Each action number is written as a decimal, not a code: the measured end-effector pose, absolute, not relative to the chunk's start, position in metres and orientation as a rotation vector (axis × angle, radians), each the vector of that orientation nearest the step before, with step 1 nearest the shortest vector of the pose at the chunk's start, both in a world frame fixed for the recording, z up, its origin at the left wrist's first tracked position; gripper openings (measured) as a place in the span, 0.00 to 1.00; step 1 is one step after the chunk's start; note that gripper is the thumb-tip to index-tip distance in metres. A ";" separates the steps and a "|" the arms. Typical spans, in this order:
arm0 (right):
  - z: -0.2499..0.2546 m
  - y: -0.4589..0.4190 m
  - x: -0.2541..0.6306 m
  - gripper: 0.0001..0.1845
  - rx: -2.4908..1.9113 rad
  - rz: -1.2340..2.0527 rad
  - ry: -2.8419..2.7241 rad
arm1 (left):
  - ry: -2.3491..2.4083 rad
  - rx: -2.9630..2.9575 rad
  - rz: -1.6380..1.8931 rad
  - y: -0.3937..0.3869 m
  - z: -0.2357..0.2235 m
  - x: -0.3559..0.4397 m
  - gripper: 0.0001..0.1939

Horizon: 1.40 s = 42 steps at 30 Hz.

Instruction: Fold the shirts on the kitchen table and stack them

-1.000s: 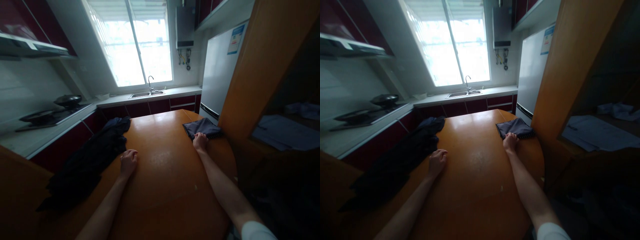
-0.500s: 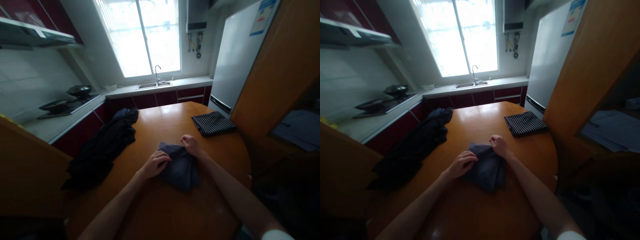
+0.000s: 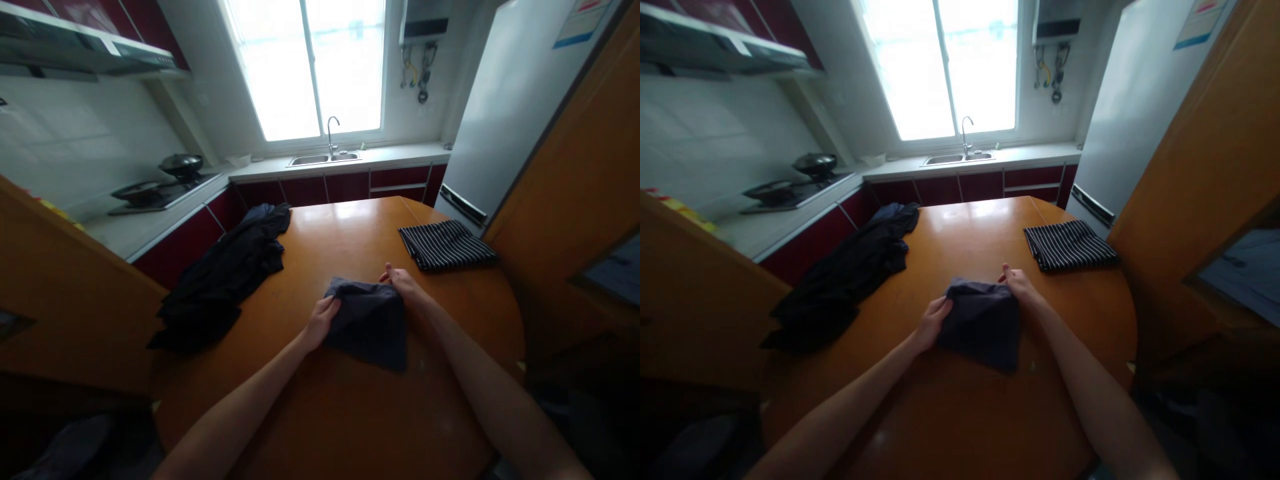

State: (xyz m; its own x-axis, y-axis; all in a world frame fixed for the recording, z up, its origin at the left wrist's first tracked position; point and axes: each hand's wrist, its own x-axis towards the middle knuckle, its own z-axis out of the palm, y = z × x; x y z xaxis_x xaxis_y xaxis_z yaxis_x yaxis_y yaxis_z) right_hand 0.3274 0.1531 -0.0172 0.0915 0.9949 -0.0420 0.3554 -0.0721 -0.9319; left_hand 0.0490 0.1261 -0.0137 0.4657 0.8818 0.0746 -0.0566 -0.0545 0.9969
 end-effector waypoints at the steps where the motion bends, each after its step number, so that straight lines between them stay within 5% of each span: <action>1: -0.017 0.154 0.328 0.33 -1.545 1.009 -1.332 | 0.823 1.229 1.024 0.133 -0.015 0.046 0.27; 5: -0.018 0.151 0.324 0.23 -1.479 1.009 -1.369 | 0.971 0.890 1.447 0.169 -0.010 0.017 0.26; 11: -0.024 0.148 0.328 0.05 -1.577 0.750 -1.551 | 1.725 1.289 1.720 0.218 0.000 -0.053 0.24; 14: -0.018 0.146 0.337 0.06 -1.851 0.396 -1.563 | 1.891 1.589 1.667 0.218 -0.002 -0.062 0.30; 17: -0.007 0.137 0.325 0.08 -1.880 0.118 -1.685 | 1.713 1.944 1.707 0.208 -0.006 -0.049 0.23; 22: 0.003 0.109 0.270 0.21 -1.625 0.198 -2.130 | 1.322 2.244 1.425 0.192 -0.008 -0.022 0.14; 26: 0.000 0.104 0.257 0.06 -1.825 0.252 -2.104 | 1.059 2.352 1.281 0.184 -0.006 -0.016 0.14; 33: -0.016 0.143 0.292 0.09 -1.630 0.771 -1.471 | 0.773 2.533 0.783 0.173 -0.007 -0.002 0.15; 38: -0.018 0.160 0.321 0.23 -1.484 0.324 -1.187 | 1.101 2.607 0.816 0.181 -0.025 0.005 0.20; 42: -0.022 0.151 0.318 0.17 -1.549 0.205 -1.506 | 1.377 2.544 0.721 0.192 -0.039 -0.002 0.22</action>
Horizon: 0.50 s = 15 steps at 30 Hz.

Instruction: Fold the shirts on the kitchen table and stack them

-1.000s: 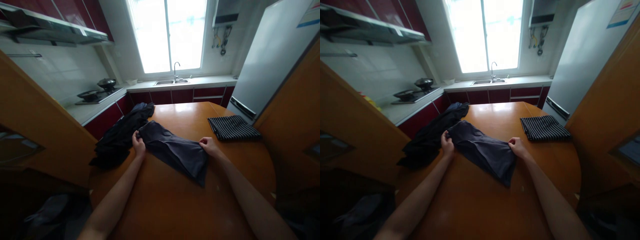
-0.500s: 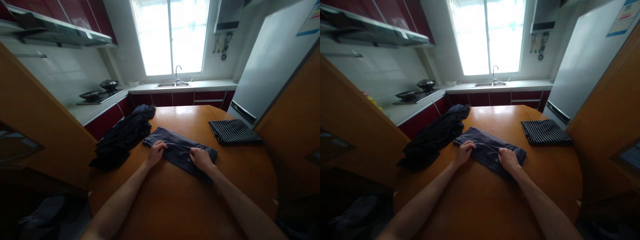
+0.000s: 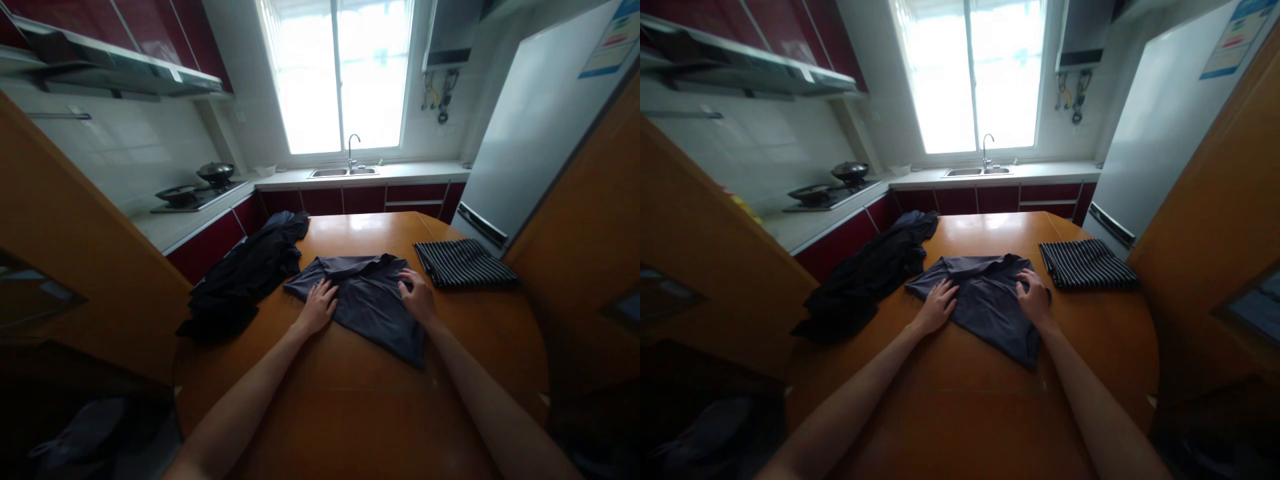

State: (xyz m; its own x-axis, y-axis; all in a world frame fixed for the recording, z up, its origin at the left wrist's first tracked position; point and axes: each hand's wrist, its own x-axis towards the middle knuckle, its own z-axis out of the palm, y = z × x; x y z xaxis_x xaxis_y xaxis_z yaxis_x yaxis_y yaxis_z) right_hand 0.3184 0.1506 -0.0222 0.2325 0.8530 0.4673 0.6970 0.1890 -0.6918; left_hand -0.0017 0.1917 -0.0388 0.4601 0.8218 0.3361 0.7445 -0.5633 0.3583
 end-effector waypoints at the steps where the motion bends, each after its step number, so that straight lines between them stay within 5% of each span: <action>1: -0.023 0.147 0.314 0.16 -1.565 0.211 -1.596 | 1.440 2.520 0.725 0.193 -0.040 -0.004 0.22; 12: -0.007 0.126 0.272 0.09 -1.799 0.164 -1.891 | 1.635 2.463 0.861 0.190 -0.029 -0.005 0.16; 15: -0.011 0.128 0.274 0.21 -1.914 0.068 -1.844 | 1.606 2.450 0.860 0.189 -0.028 -0.004 0.14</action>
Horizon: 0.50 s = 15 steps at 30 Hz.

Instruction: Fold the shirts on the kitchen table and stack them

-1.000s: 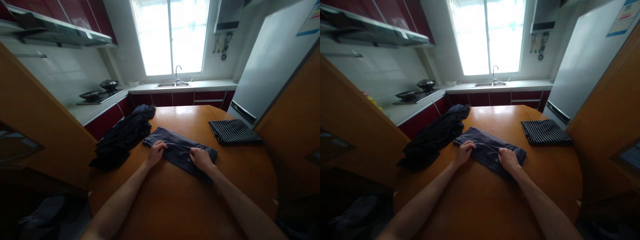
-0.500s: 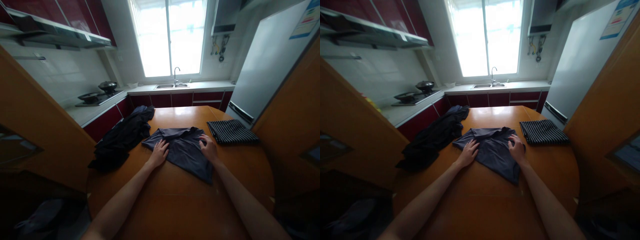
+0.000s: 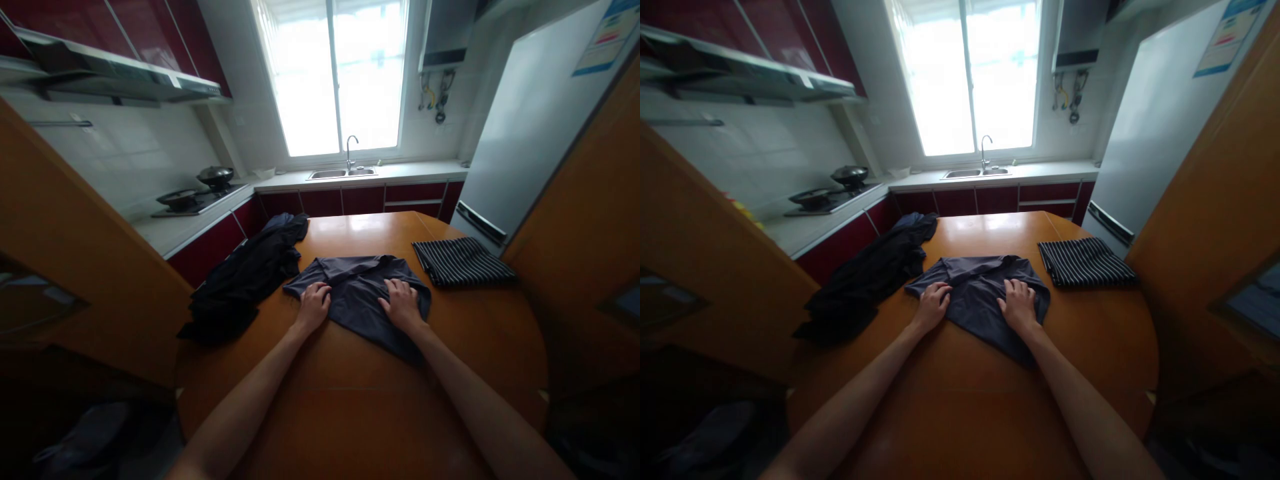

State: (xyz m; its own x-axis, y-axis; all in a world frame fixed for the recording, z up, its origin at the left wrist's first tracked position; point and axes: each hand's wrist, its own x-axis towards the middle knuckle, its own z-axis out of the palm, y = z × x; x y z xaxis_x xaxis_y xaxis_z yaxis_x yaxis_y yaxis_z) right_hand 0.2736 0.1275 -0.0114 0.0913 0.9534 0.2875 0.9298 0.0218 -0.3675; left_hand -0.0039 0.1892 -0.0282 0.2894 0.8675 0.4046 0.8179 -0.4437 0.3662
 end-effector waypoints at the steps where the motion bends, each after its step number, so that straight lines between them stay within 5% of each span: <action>1: -0.013 0.129 0.276 0.24 -1.965 0.102 -1.842 | 1.600 2.443 0.861 0.189 -0.028 -0.004 0.14; 6: -0.006 0.135 0.276 0.14 -1.934 0.305 -1.805 | 1.544 2.356 0.944 0.191 -0.030 -0.003 0.13; 11: 0.023 0.094 0.234 0.09 -1.314 0.196 -2.172 | 1.439 1.932 1.319 0.202 -0.029 -0.007 0.12; 15: 0.031 0.048 0.195 0.06 -0.732 0.498 -2.537 | 1.561 1.694 1.537 0.210 -0.017 -0.026 0.15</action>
State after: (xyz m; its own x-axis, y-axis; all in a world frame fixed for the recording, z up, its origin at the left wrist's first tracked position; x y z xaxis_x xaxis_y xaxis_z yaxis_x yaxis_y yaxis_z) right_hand 0.1947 0.0478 0.0314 -0.7577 0.5697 0.3183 0.4071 0.7938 -0.4519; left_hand -0.0260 0.2096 -0.0168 -0.2086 0.8682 0.4503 0.4637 -0.3176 0.8271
